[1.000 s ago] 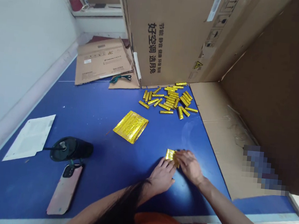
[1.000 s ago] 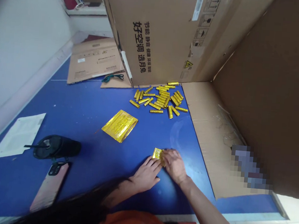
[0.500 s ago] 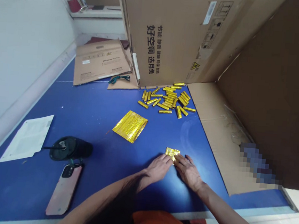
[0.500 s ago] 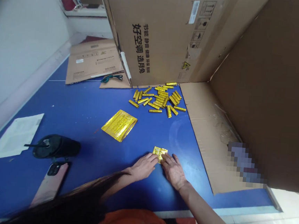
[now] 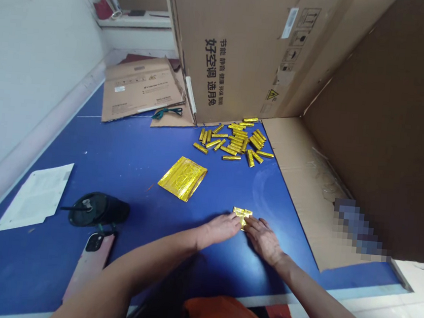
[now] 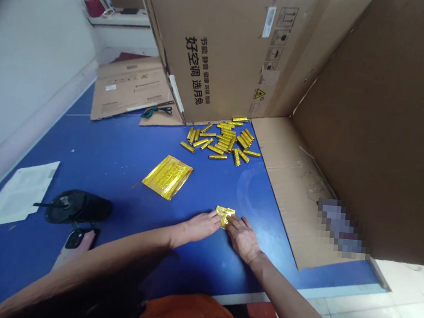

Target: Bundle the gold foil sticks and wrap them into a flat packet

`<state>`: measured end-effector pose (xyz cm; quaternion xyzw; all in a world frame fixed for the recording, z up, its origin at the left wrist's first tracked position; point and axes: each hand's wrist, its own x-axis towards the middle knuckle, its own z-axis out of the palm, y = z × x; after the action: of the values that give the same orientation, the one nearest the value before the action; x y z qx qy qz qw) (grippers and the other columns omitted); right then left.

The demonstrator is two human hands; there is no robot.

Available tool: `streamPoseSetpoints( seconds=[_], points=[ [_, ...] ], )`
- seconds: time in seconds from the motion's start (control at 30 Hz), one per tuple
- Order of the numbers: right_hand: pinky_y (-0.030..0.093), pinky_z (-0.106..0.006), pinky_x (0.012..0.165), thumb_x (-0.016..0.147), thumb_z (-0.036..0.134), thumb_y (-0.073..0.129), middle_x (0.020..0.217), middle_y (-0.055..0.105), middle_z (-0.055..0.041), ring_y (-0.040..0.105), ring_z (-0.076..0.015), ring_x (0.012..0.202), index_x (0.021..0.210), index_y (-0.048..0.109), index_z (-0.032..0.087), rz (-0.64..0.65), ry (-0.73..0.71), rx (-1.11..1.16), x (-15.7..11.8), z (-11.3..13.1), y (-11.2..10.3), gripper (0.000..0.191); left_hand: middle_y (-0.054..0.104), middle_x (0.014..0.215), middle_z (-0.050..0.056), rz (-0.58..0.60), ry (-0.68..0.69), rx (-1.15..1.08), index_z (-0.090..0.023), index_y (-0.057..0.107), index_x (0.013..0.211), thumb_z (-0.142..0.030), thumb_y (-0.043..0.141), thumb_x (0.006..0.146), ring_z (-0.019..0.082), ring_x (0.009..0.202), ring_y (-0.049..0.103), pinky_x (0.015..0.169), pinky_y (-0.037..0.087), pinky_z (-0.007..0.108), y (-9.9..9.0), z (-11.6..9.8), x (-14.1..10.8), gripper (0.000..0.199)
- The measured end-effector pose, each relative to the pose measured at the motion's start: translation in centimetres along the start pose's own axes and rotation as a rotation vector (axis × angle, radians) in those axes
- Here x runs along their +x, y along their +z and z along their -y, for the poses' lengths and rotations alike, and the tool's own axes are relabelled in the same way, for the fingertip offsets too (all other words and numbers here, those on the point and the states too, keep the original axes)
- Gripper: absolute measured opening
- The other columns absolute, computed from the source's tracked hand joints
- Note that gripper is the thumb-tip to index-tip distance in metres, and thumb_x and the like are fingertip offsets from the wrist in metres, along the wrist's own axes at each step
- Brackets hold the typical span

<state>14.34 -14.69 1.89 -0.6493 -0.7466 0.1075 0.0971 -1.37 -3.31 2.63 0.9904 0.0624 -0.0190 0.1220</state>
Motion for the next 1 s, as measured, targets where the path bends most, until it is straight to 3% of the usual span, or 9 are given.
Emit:
streamPoseSetpoints(
  seconds=[0.13,0.4,0.6,0.8,1.0],
  points=[
    [0.037,-0.041,0.093,0.084,0.016,0.042,0.115,0.058,-0.0075,0.049,-0.0212,0.11,0.099,0.062,0.02,-0.019,0.002,-0.024,0.1,0.2,0.0,0.026,0.058,0.097,0.01,0.022,0.033,0.023,-0.012,0.054,0.098,-0.008,0.032,0.084,0.019,0.099,0.048,0.084,0.04,0.028,-0.2,0.0,0.0,0.027],
    [0.037,-0.04,0.091,0.085,0.018,0.041,0.11,0.06,-0.0083,0.05,-0.022,0.106,0.104,0.059,0.017,-0.046,0.03,-0.042,0.5,0.7,0.1,0.026,0.056,0.094,0.01,0.032,-0.035,0.021,-0.012,0.054,0.097,-0.008,0.03,0.083,0.02,0.096,0.049,0.076,0.043,0.029,0.2,-0.2,0.2,0.028],
    [0.038,-0.036,0.091,0.085,0.016,0.037,0.108,0.06,-0.0088,0.049,-0.0212,0.105,0.102,0.06,0.017,-0.066,0.021,-0.033,0.5,0.7,0.4,0.028,0.055,0.1,0.01,0.007,-0.078,-0.006,-0.011,0.051,0.103,-0.01,0.034,0.082,0.021,0.1,0.047,0.082,0.041,0.029,0.4,-0.5,0.0,0.027],
    [0.042,-0.033,0.083,0.085,0.016,0.036,0.102,0.061,-0.0077,0.053,-0.0192,0.094,0.092,0.063,0.019,-0.082,0.072,-0.003,0.9,0.6,0.1,0.028,0.055,0.1,0.008,-0.02,-0.174,-0.046,-0.011,0.051,0.101,-0.005,0.03,0.081,0.019,0.098,0.047,0.081,0.041,0.029,0.5,-0.9,0.1,0.03],
    [0.039,-0.035,0.085,0.082,0.024,0.047,0.106,0.057,-0.009,0.048,-0.0224,0.097,0.097,0.063,0.02,-0.09,0.127,0.001,0.2,1.1,-0.3,0.022,0.058,0.091,0.007,-0.058,-0.271,-0.106,-0.013,0.057,0.088,-0.006,0.031,0.082,0.018,0.09,0.051,0.084,0.04,0.03,0.9,-0.8,0.6,0.027]
  ],
)
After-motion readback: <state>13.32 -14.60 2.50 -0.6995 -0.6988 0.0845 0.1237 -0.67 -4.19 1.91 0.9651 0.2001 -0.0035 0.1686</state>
